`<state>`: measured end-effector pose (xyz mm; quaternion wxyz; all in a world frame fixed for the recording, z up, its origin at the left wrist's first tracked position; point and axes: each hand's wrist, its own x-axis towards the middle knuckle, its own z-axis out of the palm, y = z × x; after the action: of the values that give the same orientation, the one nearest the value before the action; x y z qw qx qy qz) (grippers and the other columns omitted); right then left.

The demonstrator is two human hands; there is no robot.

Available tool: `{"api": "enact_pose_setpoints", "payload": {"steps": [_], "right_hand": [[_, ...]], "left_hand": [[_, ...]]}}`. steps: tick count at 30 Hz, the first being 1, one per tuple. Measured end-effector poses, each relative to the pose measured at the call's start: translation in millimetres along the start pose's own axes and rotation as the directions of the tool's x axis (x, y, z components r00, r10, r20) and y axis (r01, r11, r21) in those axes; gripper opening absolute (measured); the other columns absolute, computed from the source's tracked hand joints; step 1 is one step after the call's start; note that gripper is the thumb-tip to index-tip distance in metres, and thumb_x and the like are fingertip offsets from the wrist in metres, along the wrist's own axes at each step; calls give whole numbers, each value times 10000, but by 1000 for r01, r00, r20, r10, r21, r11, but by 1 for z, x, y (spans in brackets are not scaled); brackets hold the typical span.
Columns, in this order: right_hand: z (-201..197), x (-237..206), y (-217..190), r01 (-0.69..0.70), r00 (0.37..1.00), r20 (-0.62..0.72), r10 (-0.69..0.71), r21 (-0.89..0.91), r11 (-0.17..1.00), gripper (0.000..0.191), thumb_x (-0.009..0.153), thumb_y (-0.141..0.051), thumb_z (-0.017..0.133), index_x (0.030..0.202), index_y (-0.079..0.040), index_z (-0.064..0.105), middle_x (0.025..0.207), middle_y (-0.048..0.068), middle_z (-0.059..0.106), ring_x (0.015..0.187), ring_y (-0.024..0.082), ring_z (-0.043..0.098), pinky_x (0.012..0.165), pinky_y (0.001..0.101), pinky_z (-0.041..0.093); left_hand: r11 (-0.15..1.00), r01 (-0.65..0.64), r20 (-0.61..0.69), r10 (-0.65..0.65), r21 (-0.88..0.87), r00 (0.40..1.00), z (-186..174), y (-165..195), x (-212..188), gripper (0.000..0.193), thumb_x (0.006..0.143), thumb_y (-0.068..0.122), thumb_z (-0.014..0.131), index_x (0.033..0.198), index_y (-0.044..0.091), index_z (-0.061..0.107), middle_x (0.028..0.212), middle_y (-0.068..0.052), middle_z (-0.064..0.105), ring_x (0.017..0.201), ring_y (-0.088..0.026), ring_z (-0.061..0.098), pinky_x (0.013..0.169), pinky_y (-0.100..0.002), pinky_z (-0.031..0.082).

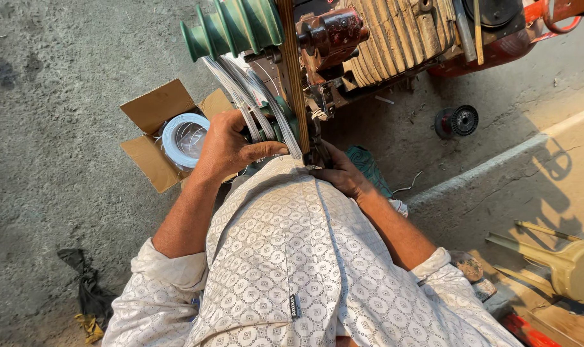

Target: The person winds white wire onto a green spool using a motorized winding machine. They guide the wire with both hands, adjust the spool, and secure the wire end with a tie. The person then uses pliers to tighten the tie and continues winding.

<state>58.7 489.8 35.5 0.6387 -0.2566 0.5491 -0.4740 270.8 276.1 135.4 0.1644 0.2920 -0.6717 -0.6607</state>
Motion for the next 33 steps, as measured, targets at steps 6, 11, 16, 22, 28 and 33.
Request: {"api": "enact_pose_setpoints", "payload": {"steps": [6, 11, 16, 22, 28, 33], "right_hand": [[-8, 2, 14, -43, 998, -41, 43, -14, 999, 742, 895, 46, 694, 1572, -53, 409, 1275, 42, 634, 1186, 166, 592, 1046, 331, 484], [-11, 18, 16, 211, 977, 67, -200, -265, 941, 817, 841, 80, 690, 1565, -46, 334, 1544, 51, 419, 1433, 186, 405, 1175, 356, 376], [-13, 25, 11, 300, 954, 98, -284, -333, 894, 721, 898, 83, 670, 1549, -36, 384, 1561, 63, 377, 1444, 199, 425, 1166, 359, 426], [-15, 34, 6, 221, 974, 80, -210, -511, 831, 640, 894, -29, 695, 1491, -24, 461, 1437, 107, 523, 1323, 180, 533, 1105, 331, 461], [-25, 34, 5, 330, 940, 167, -298, -668, 667, 710, 849, -113, 708, 1489, -13, 416, 1380, 250, 517, 1259, 351, 528, 1060, 448, 433], [-21, 35, -10, 483, 866, 288, -410, -695, 532, 767, 832, -165, 699, 1500, -11, 355, 1423, 254, 479, 1300, 435, 516, 1108, 512, 432]], "left_hand": [[997, 13, -4, -12, 76, 1000, -2, -2, 3, 346, 738, 240, 951, 954, 43, 766, 787, -31, 766, 706, -75, 681, 627, -271, 560], [998, 17, -16, -16, 65, 1000, -2, -1, 2, 371, 722, 265, 950, 956, 51, 758, 805, -24, 778, 725, -75, 703, 632, -274, 573], [997, 16, -17, -15, 70, 1000, -1, 1, -1, 373, 721, 290, 946, 951, 60, 765, 816, -26, 787, 737, -83, 733, 637, -274, 594], [999, 31, -26, -30, 11, 999, 0, 3, -2, 391, 722, 275, 943, 987, 55, 757, 840, -21, 784, 748, -69, 703, 643, -265, 584], [997, -51, -20, 52, 53, 998, -1, 3, -1, 417, 737, 274, 942, 1053, 68, 765, 901, -6, 790, 792, -83, 718, 701, -274, 589], [974, -95, -8, 98, 206, 995, -5, -11, 7, 410, 741, 306, 954, 1050, 108, 770, 855, -15, 776, 732, -124, 722, 700, -300, 561]]}}
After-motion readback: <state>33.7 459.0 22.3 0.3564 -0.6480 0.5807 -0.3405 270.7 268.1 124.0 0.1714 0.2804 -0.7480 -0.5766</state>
